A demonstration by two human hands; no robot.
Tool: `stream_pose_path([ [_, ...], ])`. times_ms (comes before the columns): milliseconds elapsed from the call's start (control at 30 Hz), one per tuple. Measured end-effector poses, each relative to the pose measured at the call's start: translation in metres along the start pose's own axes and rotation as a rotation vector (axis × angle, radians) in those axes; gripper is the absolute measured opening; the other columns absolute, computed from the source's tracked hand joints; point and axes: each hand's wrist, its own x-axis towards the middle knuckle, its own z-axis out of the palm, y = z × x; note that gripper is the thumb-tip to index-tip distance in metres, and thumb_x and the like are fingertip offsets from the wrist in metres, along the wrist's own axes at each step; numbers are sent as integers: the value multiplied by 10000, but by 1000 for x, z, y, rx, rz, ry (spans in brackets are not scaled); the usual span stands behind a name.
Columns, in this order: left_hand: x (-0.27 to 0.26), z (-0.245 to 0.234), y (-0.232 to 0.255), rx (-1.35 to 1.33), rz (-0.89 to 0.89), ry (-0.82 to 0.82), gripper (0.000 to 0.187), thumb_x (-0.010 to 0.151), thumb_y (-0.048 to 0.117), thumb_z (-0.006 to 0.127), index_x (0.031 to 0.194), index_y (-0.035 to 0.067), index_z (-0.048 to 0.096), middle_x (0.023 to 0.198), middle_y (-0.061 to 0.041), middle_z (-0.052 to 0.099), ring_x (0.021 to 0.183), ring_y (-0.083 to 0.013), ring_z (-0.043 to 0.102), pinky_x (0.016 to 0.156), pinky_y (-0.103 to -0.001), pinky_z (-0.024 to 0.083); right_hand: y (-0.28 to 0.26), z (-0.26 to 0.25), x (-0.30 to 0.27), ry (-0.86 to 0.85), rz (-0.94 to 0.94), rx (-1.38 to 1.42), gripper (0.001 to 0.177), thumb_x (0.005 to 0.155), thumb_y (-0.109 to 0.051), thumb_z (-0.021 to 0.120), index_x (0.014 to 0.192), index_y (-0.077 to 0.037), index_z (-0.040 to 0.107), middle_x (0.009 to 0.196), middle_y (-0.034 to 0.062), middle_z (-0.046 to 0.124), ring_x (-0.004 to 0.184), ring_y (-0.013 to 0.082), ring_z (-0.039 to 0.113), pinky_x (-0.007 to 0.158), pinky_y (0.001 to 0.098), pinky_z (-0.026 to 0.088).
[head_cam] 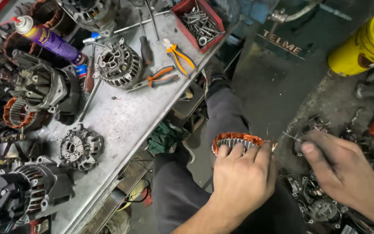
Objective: The person holds a cylindrical copper-wound stator on their lap and uses a small flathead screwdriver to scrape and clean the wire ends. They rotate the stator to access different sections and continue scraping the copper windings.
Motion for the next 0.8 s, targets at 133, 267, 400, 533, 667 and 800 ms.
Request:
stream_pose_path([
  [133,1,7,-3,-23,-3,-21,284,970,260,713,1161,53,747,846,-45,720,798,-238,659,778,-417,457,9,10,-1,87,-236,51,251,1013,-212,552,1092,11,633,944,144,693,806,294,697,711,347,538],
  [267,0,14,-1,-1,-4,49,299,894,274,734,1088,48,755,813,-39,715,786,-237,661,755,-420,444,21,14,-8,-78,76,106,272,959,-214,620,1146,-28,683,787,83,693,651,245,674,576,354,548],
  [400,-4,22,6,27,5,106,261,914,245,745,1074,39,762,807,-26,699,759,-213,639,756,-410,433,6,17,-13,16,85,-130,257,971,-251,646,1105,-33,655,682,141,669,584,325,675,535,427,516],
  [533,-6,26,10,48,46,97,269,870,221,751,1048,20,764,765,-36,667,730,-213,623,714,-407,408,6,11,-7,63,-161,-527,312,980,-352,654,856,-68,619,650,145,667,551,368,663,505,477,541],
  [667,-6,31,13,59,52,124,275,840,212,751,1024,7,754,761,-45,648,726,-215,608,714,-404,411,0,1,-9,2,-60,-822,329,952,-431,572,811,-136,615,589,86,652,486,319,647,463,449,531],
  [800,-4,30,16,77,61,159,302,830,214,754,1041,-2,761,738,-40,628,724,-214,603,706,-408,405,23,-14,3,-121,49,-1033,399,1029,-500,519,811,-175,597,564,14,624,469,217,641,476,362,525],
])
